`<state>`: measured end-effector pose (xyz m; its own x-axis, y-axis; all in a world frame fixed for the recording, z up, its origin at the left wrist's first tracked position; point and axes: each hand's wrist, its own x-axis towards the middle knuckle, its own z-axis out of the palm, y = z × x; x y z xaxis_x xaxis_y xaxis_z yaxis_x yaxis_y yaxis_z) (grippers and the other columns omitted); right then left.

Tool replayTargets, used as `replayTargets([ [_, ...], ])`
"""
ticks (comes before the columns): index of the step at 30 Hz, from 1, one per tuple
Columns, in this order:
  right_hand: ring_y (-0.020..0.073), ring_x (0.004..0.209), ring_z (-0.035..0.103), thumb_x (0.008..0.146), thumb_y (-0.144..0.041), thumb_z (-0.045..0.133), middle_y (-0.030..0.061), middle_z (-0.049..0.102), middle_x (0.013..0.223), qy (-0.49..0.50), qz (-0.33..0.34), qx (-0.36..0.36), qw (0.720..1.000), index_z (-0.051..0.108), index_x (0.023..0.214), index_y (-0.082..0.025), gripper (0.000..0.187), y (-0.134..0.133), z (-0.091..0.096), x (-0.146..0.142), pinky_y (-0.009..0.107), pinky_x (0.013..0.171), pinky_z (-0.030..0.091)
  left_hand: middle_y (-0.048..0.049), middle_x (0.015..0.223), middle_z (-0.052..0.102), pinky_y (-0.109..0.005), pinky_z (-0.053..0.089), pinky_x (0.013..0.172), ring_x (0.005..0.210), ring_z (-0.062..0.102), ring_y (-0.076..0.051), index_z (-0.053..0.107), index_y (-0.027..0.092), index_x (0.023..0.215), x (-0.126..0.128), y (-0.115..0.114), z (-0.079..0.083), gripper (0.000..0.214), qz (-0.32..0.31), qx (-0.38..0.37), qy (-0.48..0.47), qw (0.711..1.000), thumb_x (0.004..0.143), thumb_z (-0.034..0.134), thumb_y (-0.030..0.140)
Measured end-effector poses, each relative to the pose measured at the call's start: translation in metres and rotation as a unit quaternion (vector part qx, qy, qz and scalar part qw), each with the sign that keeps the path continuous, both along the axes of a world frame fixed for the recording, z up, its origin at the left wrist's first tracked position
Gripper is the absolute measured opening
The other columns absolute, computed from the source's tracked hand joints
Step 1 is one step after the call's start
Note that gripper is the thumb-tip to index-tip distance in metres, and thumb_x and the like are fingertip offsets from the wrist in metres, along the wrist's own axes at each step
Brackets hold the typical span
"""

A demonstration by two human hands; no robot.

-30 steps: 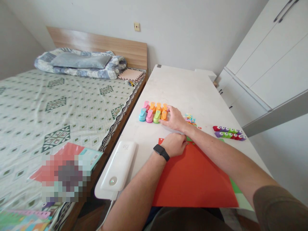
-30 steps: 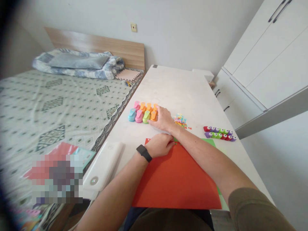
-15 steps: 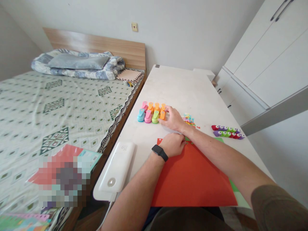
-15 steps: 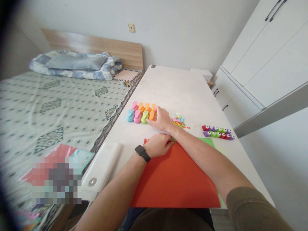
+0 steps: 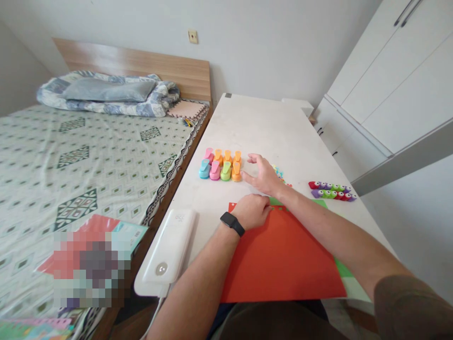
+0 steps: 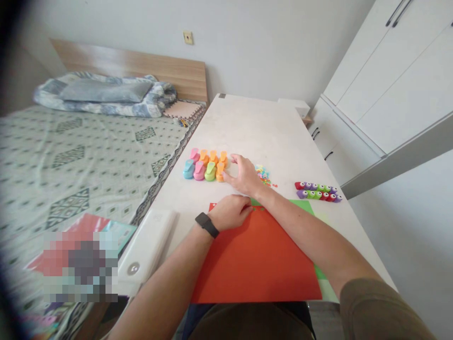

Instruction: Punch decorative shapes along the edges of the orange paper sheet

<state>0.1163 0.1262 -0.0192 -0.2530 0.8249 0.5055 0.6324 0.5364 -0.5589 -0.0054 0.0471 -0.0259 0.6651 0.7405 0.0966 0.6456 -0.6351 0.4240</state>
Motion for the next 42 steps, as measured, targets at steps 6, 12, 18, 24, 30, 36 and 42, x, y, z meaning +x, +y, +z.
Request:
replayTargets([
  [6, 0.0277, 0.115, 0.065, 0.090, -0.037, 0.069, 0.0118, 0.068, 0.126, 0.018, -0.026, -0.002, 1.000, 0.053, 0.137, -0.025, 0.051, -0.048, 0.019, 0.053, 0.048, 0.103, 0.051, -0.0110, 0.089, 0.076, -0.033, 0.051, 0.075, 0.084, 0.071, -0.025, 0.070, 0.018, 0.089, 0.000, 0.001, 0.002, 0.026, 0.001, -0.011, 0.018, 1.000, 0.098, 0.050, 0.032],
  [12, 0.0283, 0.116, 0.065, 0.091, -0.038, 0.068, 0.0104, 0.070, 0.127, 0.012, -0.158, 0.040, 0.987, 0.057, 0.134, -0.025, 0.047, -0.074, 0.019, 0.137, 0.051, 0.103, 0.051, -0.0099, 0.090, 0.076, -0.032, 0.049, 0.077, 0.086, 0.070, -0.023, 0.069, 0.018, 0.089, 0.001, 0.001, 0.003, 0.025, 0.003, -0.020, 0.016, 1.000, 0.099, 0.050, 0.032],
  [18, 0.0272, 0.109, 0.067, 0.093, -0.035, 0.061, 0.0107, 0.073, 0.117, 0.039, -0.309, 0.074, 0.947, 0.063, 0.125, -0.022, 0.034, -0.073, -0.001, 0.210, 0.051, 0.098, 0.051, -0.0091, 0.090, 0.075, -0.032, 0.047, 0.076, 0.086, 0.069, -0.023, 0.069, 0.019, 0.091, 0.001, 0.001, 0.004, 0.026, -0.003, -0.020, 0.007, 1.000, 0.101, 0.048, 0.032],
  [24, 0.0305, 0.112, 0.063, 0.090, -0.035, 0.062, 0.0116, 0.074, 0.113, -0.031, -0.355, 0.078, 0.931, 0.069, 0.114, -0.021, 0.029, -0.075, -0.023, 0.229, 0.052, 0.102, 0.046, -0.0078, 0.091, 0.074, -0.031, 0.046, 0.077, 0.087, 0.068, -0.022, 0.068, 0.019, 0.092, 0.003, 0.003, 0.006, 0.025, -0.001, -0.043, 0.005, 0.999, 0.101, 0.047, 0.031],
  [30, 0.0324, 0.112, 0.057, 0.084, -0.037, 0.071, 0.0129, 0.072, 0.111, -0.144, -0.333, 0.078, 0.929, 0.075, 0.102, -0.021, 0.025, -0.070, -0.031, 0.224, 0.054, 0.107, 0.040, -0.0074, 0.089, 0.073, -0.031, 0.046, 0.077, 0.085, 0.067, -0.021, 0.068, 0.019, 0.092, 0.006, 0.003, 0.010, 0.027, -0.002, -0.056, 0.010, 0.998, 0.102, 0.046, 0.030],
  [36, 0.0383, 0.120, 0.047, 0.083, -0.038, 0.070, 0.0147, 0.068, 0.118, -0.179, -0.367, 0.050, 0.911, 0.079, 0.095, -0.022, 0.022, -0.068, -0.033, 0.218, 0.060, 0.102, 0.038, -0.0082, 0.090, 0.073, -0.030, 0.046, 0.078, 0.086, 0.067, -0.021, 0.068, 0.018, 0.093, 0.007, 0.004, 0.012, 0.027, -0.002, -0.066, 0.010, 0.998, 0.103, 0.046, 0.030],
  [42, 0.0384, 0.120, 0.044, 0.086, -0.033, 0.066, 0.0152, 0.068, 0.116, -0.179, -0.376, 0.023, 0.909, 0.079, 0.091, -0.022, 0.018, -0.067, -0.033, 0.218, 0.061, 0.101, 0.038, -0.0081, 0.089, 0.072, -0.031, 0.046, 0.078, 0.085, 0.067, -0.021, 0.068, 0.018, 0.092, 0.007, 0.004, 0.010, 0.028, -0.005, -0.063, 0.007, 0.998, 0.103, 0.045, 0.031],
])
